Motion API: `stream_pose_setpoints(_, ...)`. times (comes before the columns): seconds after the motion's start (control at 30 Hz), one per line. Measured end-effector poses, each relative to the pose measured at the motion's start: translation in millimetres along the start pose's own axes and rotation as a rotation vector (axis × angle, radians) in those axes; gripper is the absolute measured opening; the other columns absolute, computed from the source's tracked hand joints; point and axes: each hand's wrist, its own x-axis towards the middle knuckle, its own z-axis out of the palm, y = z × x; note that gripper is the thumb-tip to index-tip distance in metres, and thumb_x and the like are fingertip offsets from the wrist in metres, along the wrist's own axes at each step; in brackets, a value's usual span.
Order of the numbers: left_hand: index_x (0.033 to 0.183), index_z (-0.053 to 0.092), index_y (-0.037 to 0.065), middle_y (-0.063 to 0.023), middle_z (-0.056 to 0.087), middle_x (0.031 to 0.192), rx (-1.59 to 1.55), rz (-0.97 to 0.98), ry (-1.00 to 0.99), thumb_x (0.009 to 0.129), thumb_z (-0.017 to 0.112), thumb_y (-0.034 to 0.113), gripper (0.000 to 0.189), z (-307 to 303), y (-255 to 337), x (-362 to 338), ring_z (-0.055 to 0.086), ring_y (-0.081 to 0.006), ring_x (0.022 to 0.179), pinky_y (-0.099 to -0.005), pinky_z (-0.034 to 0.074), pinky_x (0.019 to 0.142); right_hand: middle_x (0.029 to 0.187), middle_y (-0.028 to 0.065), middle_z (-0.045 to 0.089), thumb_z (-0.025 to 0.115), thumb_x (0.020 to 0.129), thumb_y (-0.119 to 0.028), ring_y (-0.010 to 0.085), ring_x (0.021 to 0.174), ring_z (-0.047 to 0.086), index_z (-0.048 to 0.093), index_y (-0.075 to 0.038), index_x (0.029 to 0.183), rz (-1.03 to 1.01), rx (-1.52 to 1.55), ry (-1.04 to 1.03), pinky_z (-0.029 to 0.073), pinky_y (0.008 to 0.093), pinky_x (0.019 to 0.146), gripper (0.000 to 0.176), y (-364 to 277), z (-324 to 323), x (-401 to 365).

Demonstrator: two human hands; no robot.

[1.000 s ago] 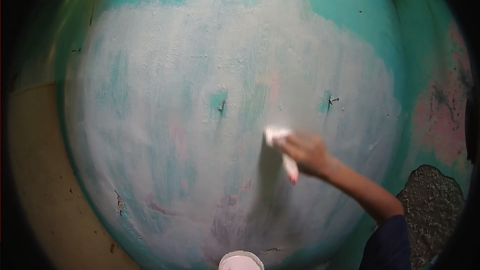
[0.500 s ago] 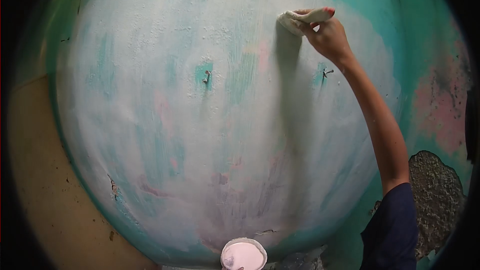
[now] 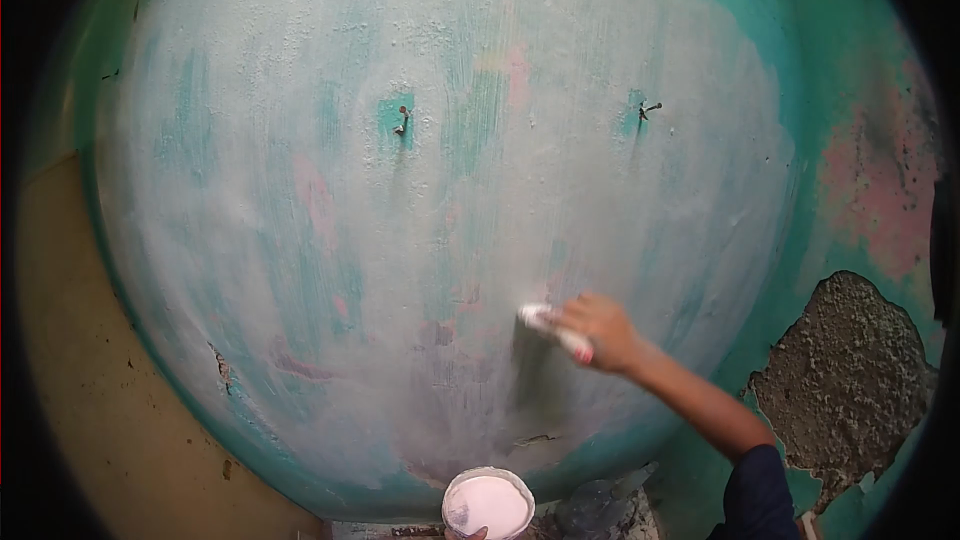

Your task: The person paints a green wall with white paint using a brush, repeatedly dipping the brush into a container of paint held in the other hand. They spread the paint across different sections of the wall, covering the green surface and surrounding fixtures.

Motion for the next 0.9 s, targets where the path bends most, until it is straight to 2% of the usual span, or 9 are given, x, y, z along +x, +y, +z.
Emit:
stream_pose_setpoints(0.1, 0.144, 0.035, 0.011, -0.0128, 0.055, 0.124, 0.055, 0.009, -0.006, 0.084, 0.067, 0.002, 0.068, -3, 3, 3, 0.061, -0.0268, 0.106, -0.0408, 0.057, 0.088, 0.094, 0.0088, 0.069, 0.074, 0.073, -0.016, 0.0281, 0.078, 0.062, 0.069, -0.013, 0.112, -0.001, -0.059, 0.035, 0.050, 0.0379, 0.068, 0.040, 44, -31, 61)
stream_pose_setpoints(0.27, 0.143, 0.037, 0.010, -0.0131, 0.055, 0.124, 0.154, 0.005, 0.017, 0.084, 0.067, 0.002, 0.066, -18, 6, -6, 0.061, -0.0264, 0.106, -0.0409, 0.057, 0.088, 0.092, 0.0076, 0.068, 0.068, 0.082, -0.014, 0.0269, 0.077, 0.062, 0.071, -0.013, 0.108, 0.068, -0.002, 0.379, 0.050, 0.0371, 0.069, 0.026, 63, -85, 155)
stream_pose_setpoints(0.33, 0.142, 0.038, 0.009, -0.0131, 0.055, 0.124, 0.196, -0.001, 0.032, 0.085, 0.067, 0.002, 0.065, -29, 11, -15, 0.061, -0.0263, 0.106, -0.0409, 0.056, 0.088, 0.094, 0.0048, 0.069, 0.068, 0.082, -0.014, 0.0262, 0.076, 0.061, 0.071, -0.015, 0.109, 0.018, -0.264, 0.455, 0.050, 0.0370, 0.067, 0.027, 53, -82, 161)
stream_pose_setpoints(0.43, 0.138, 0.043, 0.008, -0.0133, 0.056, 0.122, 0.046, -0.090, -0.019, 0.085, 0.069, 0.004, 0.059, -46, 30, -25, 0.061, -0.0257, 0.104, -0.0408, 0.055, 0.091, 0.097, 0.0040, 0.070, 0.065, 0.075, -0.010, 0.0222, 0.073, 0.060, 0.071, -0.011, 0.109, 0.026, -0.340, 0.369, 0.048, 0.0339, 0.064, 0.035, 8, -36, 110)
stream_pose_setpoints(0.5, 0.133, 0.049, 0.004, -0.0134, 0.055, 0.122, 0.087, -0.055, 0.047, 0.086, 0.070, 0.008, 0.051, -54, 34, -30, 0.062, -0.0255, 0.100, -0.0404, 0.055, 0.093, 0.096, 0.0029, 0.069, 0.064, 0.071, -0.010, 0.0184, 0.069, 0.058, 0.071, -0.010, 0.111, -0.029, -0.332, 0.280, 0.046, 0.0314, 0.061, 0.041, -25, 13, 58)
stream_pose_setpoints(0.57, 0.127, 0.053, 0.000, -0.0119, 0.060, 0.112, 0.236, -0.070, -0.061, 0.089, 0.068, 0.014, 0.043, -75, 36, -29, 0.064, -0.0229, 0.091, -0.0375, 0.053, 0.096, 0.096, -0.0010, 0.069, 0.063, 0.070, -0.012, 0.0157, 0.064, 0.052, 0.070, -0.011, 0.113, 0.040, -0.263, 0.148, 0.045, 0.0291, 0.058, 0.044, -68, 52, 7)
stream_pose_setpoints(0.6, 0.114, 0.058, 0.001, -0.0060, 0.062, 0.087, 0.195, -0.039, 0.022, 0.092, 0.066, 0.020, 0.030, -71, 36, -26, 0.062, -0.0174, 0.074, -0.0303, 0.057, 0.077, 0.097, -0.0015, 0.069, 0.063, 0.071, -0.013, 0.0156, 0.065, 0.052, 0.070, -0.011, 0.112, 0.058, -0.198, 0.083, 0.044, 0.0281, 0.058, 0.042, -84, 68, -15)
stream_pose_setpoints(0.8, 0.121, 0.051, 0.005, -0.0071, 0.057, 0.100, 0.216, -0.058, 0.019, 0.089, 0.065, 0.016, 0.037, -82, 70, -30, 0.060, -0.0202, 0.085, -0.0335, 0.056, 0.081, 0.093, 0.0042, 0.068, 0.069, 0.071, -0.018, 0.0257, 0.071, 0.057, 0.068, -0.014, 0.117, 0.173, 0.153, -0.110, 0.047, 0.0377, 0.064, 0.047, -82, 93, -51)
stream_pose_setpoints(0.9, 0.126, 0.047, 0.007, -0.0078, 0.055, 0.107, 0.225, -0.070, 0.017, 0.088, 0.065, 0.014, 0.042, -87, 84, -29, 0.059, -0.0218, 0.092, -0.0355, 0.055, 0.084, 0.090, 0.0097, 0.067, 0.071, 0.074, -0.015, 0.0307, 0.077, 0.061, 0.069, -0.010, 0.112, 0.126, 0.105, 0.034, 0.049, 0.0401, 0.070, 0.039, -42, 56, 5)
